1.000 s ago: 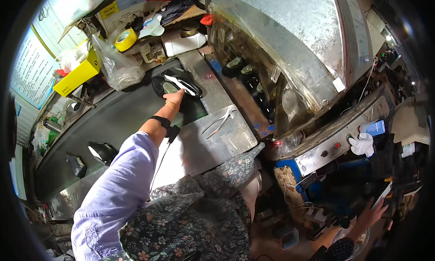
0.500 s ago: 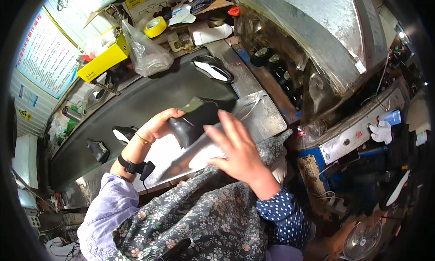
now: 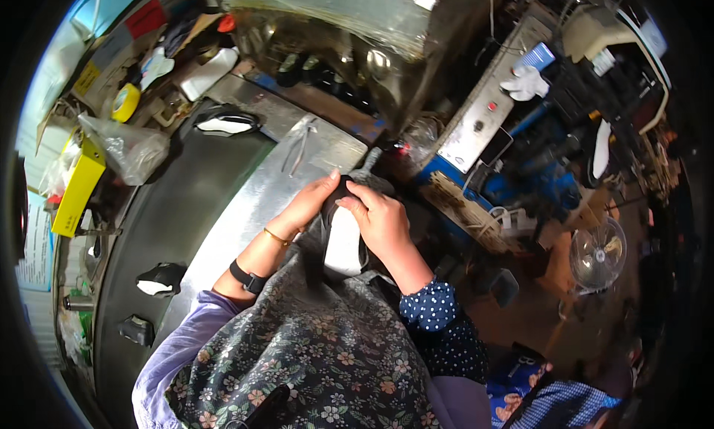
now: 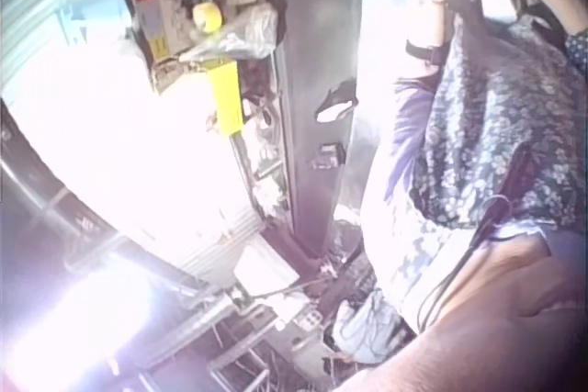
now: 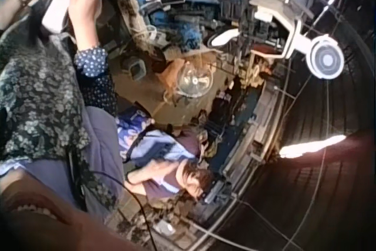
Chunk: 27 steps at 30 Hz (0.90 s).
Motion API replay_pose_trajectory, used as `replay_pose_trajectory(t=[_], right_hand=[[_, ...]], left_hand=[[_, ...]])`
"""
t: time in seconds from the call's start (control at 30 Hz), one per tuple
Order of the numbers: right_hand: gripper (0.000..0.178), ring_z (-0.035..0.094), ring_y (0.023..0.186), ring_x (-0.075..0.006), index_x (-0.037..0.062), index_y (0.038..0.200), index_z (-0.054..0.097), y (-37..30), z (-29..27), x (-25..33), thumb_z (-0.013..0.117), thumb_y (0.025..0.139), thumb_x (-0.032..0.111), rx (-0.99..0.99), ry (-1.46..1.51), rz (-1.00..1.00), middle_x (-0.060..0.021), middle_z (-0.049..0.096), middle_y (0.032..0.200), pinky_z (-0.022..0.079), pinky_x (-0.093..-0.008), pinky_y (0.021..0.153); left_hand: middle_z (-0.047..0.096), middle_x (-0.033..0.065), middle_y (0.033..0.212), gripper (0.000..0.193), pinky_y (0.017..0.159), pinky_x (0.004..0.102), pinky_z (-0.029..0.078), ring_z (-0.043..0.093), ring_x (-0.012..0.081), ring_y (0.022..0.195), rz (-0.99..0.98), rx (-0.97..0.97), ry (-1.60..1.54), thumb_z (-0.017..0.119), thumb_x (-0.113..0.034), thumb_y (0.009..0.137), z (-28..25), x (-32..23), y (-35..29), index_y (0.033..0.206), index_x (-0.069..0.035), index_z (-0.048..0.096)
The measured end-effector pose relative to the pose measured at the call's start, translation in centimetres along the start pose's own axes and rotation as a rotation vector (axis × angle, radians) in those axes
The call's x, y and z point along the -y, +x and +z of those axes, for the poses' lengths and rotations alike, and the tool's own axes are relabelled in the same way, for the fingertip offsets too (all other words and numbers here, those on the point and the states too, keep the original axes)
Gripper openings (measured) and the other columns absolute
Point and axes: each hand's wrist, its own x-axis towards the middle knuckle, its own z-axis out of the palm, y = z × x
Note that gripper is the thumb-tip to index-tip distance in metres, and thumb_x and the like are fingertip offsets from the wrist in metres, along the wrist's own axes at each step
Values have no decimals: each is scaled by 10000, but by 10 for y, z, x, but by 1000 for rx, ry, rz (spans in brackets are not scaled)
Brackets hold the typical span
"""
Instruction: Placing shoe uppers onto lasting machine molds and operating the machine in a factory setting.
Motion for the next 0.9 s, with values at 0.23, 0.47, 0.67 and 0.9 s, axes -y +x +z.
replay_pose_trajectory(t=[0.23, 0.47, 0.67, 0.9], right_hand=[[344, 651, 1025, -173, 1, 1242, 580, -31, 18, -50, 635, 916, 97, 17, 196, 345, -164, 679, 1125, 498, -307, 876], [217, 508, 689, -96, -40, 926, 629, -70, 25, -94, 543, 982, 151, -38, 290, 480, -49, 641, 751, 452, -290, 642], [583, 606, 1074, -263, -47, 1332, 491, -65, 2, -92, 369, 1028, 435, 284, 392, 658, -159, 612, 1221, 467, -344, 921], [553, 665, 831, -394, -67, 1087, 593, -50, 54, -85, 336, 1017, 417, 336, -94, 577, -238, 673, 839, 528, -438, 764]], left_hand=[[438, 213, 1401, 743, 1110, 417, 321, 386, 381, 1345, 800, -127, 645, 744, -222, 784, 26, 20, -4, 1398, -14, 381], [498, 105, 1315, 667, 1041, 318, 377, 476, 209, 1211, 333, 130, 290, 645, -145, 915, -1, 15, 36, 1470, -46, 289], [611, 10, 1010, 491, 773, 234, 487, 574, 82, 877, -34, -113, -169, 644, -121, 933, 8, 41, 13, 1352, -76, 392], [590, 27, 990, 513, 706, 231, 472, 549, 87, 835, 22, -123, -182, 636, -130, 940, 12, 59, 34, 1359, -28, 359]])
